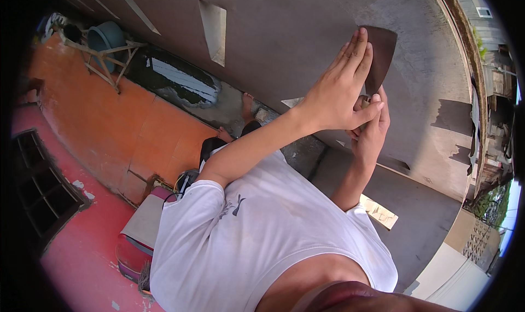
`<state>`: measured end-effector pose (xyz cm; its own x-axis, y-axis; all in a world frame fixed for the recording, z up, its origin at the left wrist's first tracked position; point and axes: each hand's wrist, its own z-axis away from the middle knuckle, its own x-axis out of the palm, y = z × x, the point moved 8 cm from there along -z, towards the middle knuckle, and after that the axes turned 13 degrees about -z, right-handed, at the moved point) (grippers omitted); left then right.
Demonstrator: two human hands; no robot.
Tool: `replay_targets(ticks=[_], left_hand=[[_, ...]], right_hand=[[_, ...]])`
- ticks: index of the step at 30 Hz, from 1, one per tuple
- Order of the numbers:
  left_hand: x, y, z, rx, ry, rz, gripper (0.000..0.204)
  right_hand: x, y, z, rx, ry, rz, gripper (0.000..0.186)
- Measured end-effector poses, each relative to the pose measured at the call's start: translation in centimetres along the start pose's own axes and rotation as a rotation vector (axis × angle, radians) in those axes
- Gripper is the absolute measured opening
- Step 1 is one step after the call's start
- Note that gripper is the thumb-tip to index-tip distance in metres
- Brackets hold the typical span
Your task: The person uses a trowel to apply and smooth plaster on a ceiling surface. They repeatedly scoop material and spread it across the ceiling, working in sections to even out the surface.
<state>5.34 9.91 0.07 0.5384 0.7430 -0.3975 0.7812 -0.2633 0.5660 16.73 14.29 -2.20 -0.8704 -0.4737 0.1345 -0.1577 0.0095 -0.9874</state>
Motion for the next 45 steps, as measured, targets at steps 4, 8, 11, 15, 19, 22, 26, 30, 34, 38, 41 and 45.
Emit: replay_targets(ticks=[4, 8, 11, 15, 19, 22, 26, 30, 34, 38, 41, 45], left_hand=[[-1.2, -0.4, -0.4, -0.006, 0.011, -0.016, 0.087], [-0.9, -0.2, -0.3, 0.015, -0.031, -0.023, 0.087], [-1.7, -0.8, -0.8, 0.013, 0.005, -0.007, 0.086], [-1.8, -0.8, -0.4, 0.002, -0.035, 0.0, 0.085], [-1.8, -1.1, -0.5, 0.015, -0.027, 0.018, 0.085], [-2.1, -1.7, -0.6, 0.022, -0.045, 0.024, 0.086], [-2.0, -1.8, -0.5, 0.038, -0.087, 0.002, 0.088], [-1.8, -1.7, -0.5, 0.048, -0.109, 0.02, 0.089], [-1.9, -1.8, -0.5, 0.048, -0.126, -0.003, 0.09], [-1.6, -1.7, -0.6, 0.055, -0.12, -0.091, 0.09], [-1.6, -1.6, -0.6, 0.064, -0.153, -0.14, 0.089], [-1.5, -2.0, -0.6, 0.102, -0.239, -0.268, 0.086]], right_hand=[[1.4, -0.5, -0.1, 0.01, -0.034, 0.015, 0.048], [0.4, -0.3, 0.1, 0.011, -0.008, 0.058, 0.047], [2.1, -0.5, -0.7, 0.012, -0.052, -0.004, 0.047], [2.2, -0.4, 0.1, 0.038, 0.006, -0.014, 0.048], [1.7, 0.7, -0.1, 0.031, -0.018, -0.048, 0.049], [3.7, 1.3, -0.1, 0.044, -0.021, -0.166, 0.051], [4.4, 2.8, 0.6, 0.049, 0.016, -0.283, 0.051], [5.2, 3.5, 1.0, 0.078, -0.003, -0.423, 0.053], [6.4, 3.6, 1.5, 0.127, 0.07, -0.515, 0.054], [6.0, 5.4, 0.8, 0.115, -0.1, -0.611, 0.053], [6.6, 6.0, 0.8, 0.107, -0.068, -0.681, 0.05], [6.5, 10.4, 1.1, 0.152, 0.033, -0.927, 0.043]])
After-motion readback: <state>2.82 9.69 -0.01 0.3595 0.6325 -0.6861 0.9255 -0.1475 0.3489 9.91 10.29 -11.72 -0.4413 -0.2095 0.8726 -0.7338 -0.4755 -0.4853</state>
